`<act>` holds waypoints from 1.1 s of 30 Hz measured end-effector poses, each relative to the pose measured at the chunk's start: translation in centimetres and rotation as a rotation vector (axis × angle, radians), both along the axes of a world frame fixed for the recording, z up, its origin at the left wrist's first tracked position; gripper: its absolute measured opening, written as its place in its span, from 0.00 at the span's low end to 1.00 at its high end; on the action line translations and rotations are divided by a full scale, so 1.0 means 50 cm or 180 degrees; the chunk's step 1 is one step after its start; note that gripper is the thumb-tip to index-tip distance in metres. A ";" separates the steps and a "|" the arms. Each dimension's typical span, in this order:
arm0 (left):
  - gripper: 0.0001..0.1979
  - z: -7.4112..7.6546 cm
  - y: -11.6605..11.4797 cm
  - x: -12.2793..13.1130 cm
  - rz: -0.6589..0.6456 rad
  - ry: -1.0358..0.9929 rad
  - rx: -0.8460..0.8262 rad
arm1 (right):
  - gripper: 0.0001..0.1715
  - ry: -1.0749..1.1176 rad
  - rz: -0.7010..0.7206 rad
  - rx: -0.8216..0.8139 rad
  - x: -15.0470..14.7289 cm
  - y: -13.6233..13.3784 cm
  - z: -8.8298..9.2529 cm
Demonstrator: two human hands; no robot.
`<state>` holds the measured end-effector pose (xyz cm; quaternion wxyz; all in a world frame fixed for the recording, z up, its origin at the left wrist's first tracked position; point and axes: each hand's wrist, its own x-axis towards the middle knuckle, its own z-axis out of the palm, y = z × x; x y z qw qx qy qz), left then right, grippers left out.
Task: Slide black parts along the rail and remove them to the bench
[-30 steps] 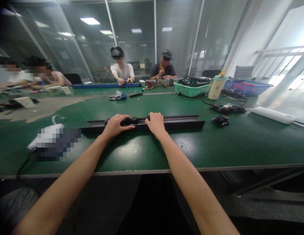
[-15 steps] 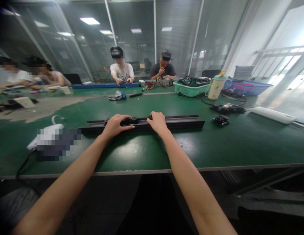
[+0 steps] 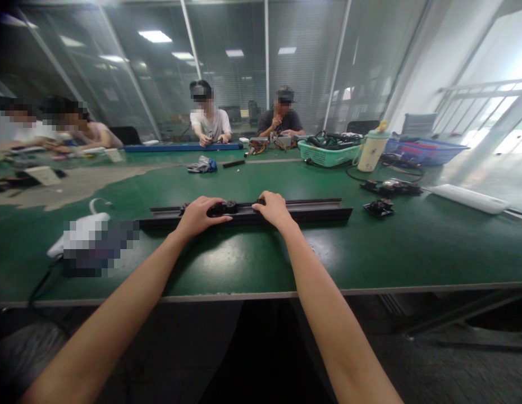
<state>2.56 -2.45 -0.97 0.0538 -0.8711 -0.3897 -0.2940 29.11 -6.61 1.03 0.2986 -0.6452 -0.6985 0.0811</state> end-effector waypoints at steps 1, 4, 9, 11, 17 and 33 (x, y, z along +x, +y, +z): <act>0.30 0.000 -0.001 0.000 0.0003 -0.0001 0.0002 | 0.14 0.0008 -0.0007 0.0001 0.000 0.000 0.000; 0.30 0.001 -0.002 0.000 0.0022 0.0002 0.0003 | 0.13 0.0027 -0.0024 0.0005 0.001 0.000 0.001; 0.30 0.002 -0.003 0.001 0.0030 0.0005 -0.0019 | 0.13 -0.0012 0.0046 0.0002 0.005 0.000 0.004; 0.30 0.002 -0.002 0.001 0.0027 0.0002 -0.0024 | 0.13 -0.0046 0.0043 -0.0006 0.006 -0.001 0.005; 0.31 0.001 -0.001 0.000 0.0031 0.0019 -0.0005 | 0.14 -0.0148 -0.0005 -0.0003 0.005 -0.005 0.009; 0.30 0.000 -0.001 0.002 0.0021 -0.0002 0.0037 | 0.14 -0.0221 -0.0099 0.0020 0.009 -0.005 0.007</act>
